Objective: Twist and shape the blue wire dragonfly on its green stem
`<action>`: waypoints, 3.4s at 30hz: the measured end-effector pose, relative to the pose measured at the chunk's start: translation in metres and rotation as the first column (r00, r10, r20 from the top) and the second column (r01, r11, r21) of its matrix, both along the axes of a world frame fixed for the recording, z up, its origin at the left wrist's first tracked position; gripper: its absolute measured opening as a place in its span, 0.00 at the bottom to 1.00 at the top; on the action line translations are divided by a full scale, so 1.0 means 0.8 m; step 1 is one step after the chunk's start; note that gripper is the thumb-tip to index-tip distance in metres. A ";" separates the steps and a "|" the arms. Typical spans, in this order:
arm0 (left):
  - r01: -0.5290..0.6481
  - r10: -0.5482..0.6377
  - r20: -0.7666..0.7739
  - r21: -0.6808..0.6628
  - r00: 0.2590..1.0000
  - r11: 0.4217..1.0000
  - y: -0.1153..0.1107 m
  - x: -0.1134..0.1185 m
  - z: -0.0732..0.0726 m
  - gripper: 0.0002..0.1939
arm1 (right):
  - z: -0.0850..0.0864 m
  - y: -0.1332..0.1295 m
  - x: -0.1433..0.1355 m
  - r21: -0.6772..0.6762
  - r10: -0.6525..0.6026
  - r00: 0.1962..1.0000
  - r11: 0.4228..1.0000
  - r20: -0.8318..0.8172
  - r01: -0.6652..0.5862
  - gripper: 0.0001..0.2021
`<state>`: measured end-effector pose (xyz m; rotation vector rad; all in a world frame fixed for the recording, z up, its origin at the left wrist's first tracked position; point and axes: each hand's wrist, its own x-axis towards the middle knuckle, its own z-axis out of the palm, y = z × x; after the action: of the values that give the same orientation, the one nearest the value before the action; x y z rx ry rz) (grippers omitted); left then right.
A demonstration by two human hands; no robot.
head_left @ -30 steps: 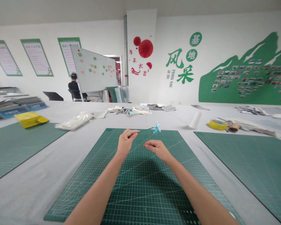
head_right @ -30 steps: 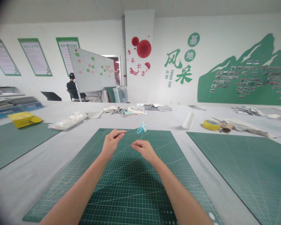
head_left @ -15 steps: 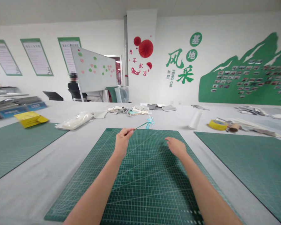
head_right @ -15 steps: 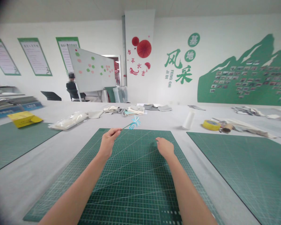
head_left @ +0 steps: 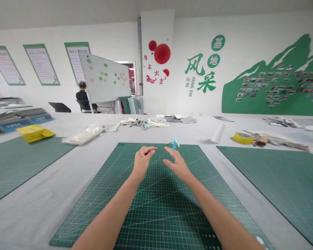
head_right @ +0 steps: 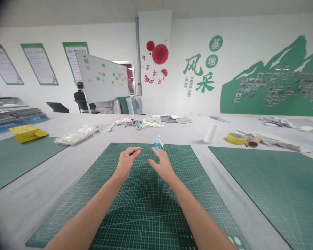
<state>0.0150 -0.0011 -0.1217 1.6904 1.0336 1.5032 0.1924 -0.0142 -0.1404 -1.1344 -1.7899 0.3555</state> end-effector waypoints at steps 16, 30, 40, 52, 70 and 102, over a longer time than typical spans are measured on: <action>-0.032 0.030 -0.072 -0.030 0.997 0.999 -0.002 0.010 -0.015 0.10 | 0.001 -0.026 -0.042 -0.079 -0.006 0.989 0.997 -0.146 -0.005 0.12; -0.206 0.219 -0.262 0.076 0.940 0.976 0.001 0.005 -0.016 0.09 | 0.002 -0.032 -0.051 -0.181 0.190 0.973 0.960 -0.130 -0.211 0.10; -0.235 0.429 -0.536 0.394 0.727 0.889 -0.010 -0.001 -0.006 0.12 | 0.032 -0.043 -0.027 0.095 -0.071 0.959 0.994 0.274 0.047 0.09; 0.008 0.354 -0.653 0.484 0.669 0.875 -0.015 0.000 0.009 0.10 | 0.045 -0.036 0.010 0.310 -0.200 0.927 0.946 0.316 0.099 0.11; 0.287 0.030 -0.682 0.347 0.730 0.893 -0.025 0.002 0.024 0.11 | 0.039 -0.001 0.053 -0.061 0.018 1.000 0.998 0.001 -0.017 0.14; -0.217 0.339 -0.378 0.329 0.862 0.919 -0.011 -0.005 0.011 0.07 | 0.019 -0.034 -0.030 -0.105 0.184 0.961 0.981 0.205 -0.165 0.11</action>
<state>0.0107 -0.0096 -0.1133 2.2177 1.4032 1.5457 0.1684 -0.0417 -0.1248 -1.1110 -2.0895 0.4330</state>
